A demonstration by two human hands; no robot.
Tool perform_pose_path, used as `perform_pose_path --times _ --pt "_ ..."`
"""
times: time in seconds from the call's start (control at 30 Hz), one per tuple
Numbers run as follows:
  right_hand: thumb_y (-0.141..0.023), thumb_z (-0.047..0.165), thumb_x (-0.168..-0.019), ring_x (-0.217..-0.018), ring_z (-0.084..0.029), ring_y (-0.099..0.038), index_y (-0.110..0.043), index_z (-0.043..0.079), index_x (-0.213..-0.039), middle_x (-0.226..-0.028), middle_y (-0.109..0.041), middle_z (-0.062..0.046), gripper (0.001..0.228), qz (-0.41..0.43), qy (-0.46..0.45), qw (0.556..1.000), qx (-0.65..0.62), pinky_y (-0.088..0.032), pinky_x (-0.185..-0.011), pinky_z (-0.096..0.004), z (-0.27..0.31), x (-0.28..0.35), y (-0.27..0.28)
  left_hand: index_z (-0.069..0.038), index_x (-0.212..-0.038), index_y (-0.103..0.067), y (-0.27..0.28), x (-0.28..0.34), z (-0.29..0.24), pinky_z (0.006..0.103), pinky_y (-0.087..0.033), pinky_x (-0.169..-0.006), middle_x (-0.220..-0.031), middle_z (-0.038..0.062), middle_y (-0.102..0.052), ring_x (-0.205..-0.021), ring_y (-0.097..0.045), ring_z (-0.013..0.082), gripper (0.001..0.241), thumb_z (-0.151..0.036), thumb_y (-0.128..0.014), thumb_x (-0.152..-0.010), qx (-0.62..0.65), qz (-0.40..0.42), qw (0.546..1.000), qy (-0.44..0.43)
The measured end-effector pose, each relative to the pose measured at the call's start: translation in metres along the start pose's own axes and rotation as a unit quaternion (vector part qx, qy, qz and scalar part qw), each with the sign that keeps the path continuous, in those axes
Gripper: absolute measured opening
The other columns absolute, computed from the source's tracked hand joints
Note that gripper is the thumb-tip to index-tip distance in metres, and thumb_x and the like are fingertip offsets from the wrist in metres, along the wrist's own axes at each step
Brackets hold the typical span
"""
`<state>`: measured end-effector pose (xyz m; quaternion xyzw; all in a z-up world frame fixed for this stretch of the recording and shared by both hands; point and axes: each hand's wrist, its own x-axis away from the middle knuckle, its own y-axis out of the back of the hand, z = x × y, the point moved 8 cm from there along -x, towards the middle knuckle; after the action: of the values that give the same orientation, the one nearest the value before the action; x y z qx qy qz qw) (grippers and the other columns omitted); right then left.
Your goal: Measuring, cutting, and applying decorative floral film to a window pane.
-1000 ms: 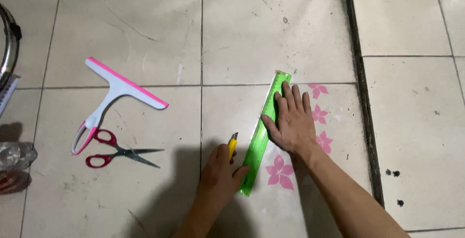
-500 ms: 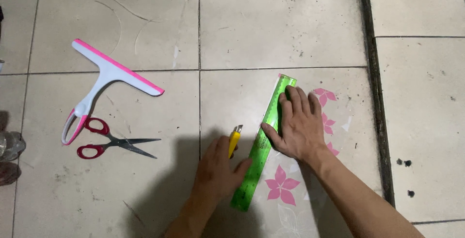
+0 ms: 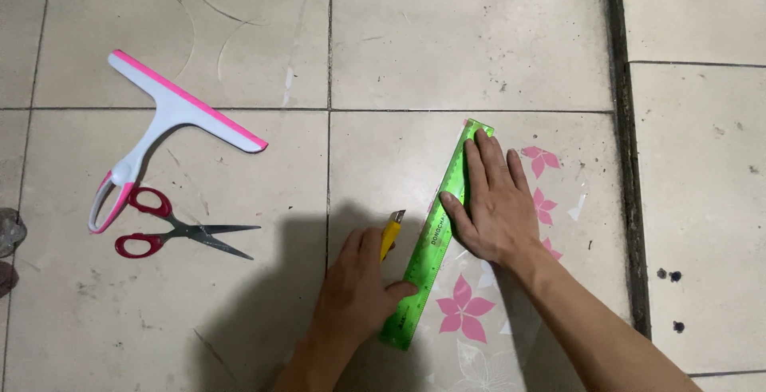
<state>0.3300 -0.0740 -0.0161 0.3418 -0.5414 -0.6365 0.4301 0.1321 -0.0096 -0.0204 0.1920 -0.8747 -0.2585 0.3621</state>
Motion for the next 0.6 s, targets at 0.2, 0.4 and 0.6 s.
perform_pose_path --times 0.2,0.4,0.6 --pt "-0.025 0.054 -0.104 -0.156 -0.034 -0.020 -0.027 -0.006 -0.157 -0.166 -0.026 -0.026 0.080 -0.006 -0.006 1.000 -0.005 -0.009 -0.127 -0.050 0.001 0.000 0.003 -0.016 -0.121 -0.052 0.000 0.003 0.002 0.0425 -0.053 -0.080 -0.112 0.003 -0.058 -0.094 -0.064 0.0251 0.071 -0.027 -0.097 -0.067 0.012 -0.026 1.000 -0.008" --pt "-0.024 0.054 -0.105 -0.156 -0.035 -0.019 -0.025 -0.004 -0.158 -0.166 -0.025 -0.026 0.079 0.000 -0.005 1.000 0.011 -0.010 -0.127 -0.052 0.000 -0.001 0.000 -0.015 -0.126 -0.052 -0.001 0.002 0.004 0.0422 -0.053 -0.081 -0.112 0.004 -0.058 -0.094 -0.064 0.0258 0.075 -0.026 -0.097 -0.067 0.023 -0.033 0.999 -0.020" --pt "-0.025 0.051 -0.105 -0.157 -0.034 -0.017 -0.023 -0.006 -0.159 -0.167 -0.023 -0.025 0.079 0.010 -0.003 1.000 0.018 -0.008 -0.127 -0.051 -0.001 0.000 0.000 -0.014 -0.119 -0.054 -0.007 -0.003 0.009 0.0409 -0.052 -0.083 -0.111 0.004 -0.059 -0.094 -0.064 0.0258 0.071 -0.029 -0.098 -0.065 0.007 -0.040 0.999 -0.015"
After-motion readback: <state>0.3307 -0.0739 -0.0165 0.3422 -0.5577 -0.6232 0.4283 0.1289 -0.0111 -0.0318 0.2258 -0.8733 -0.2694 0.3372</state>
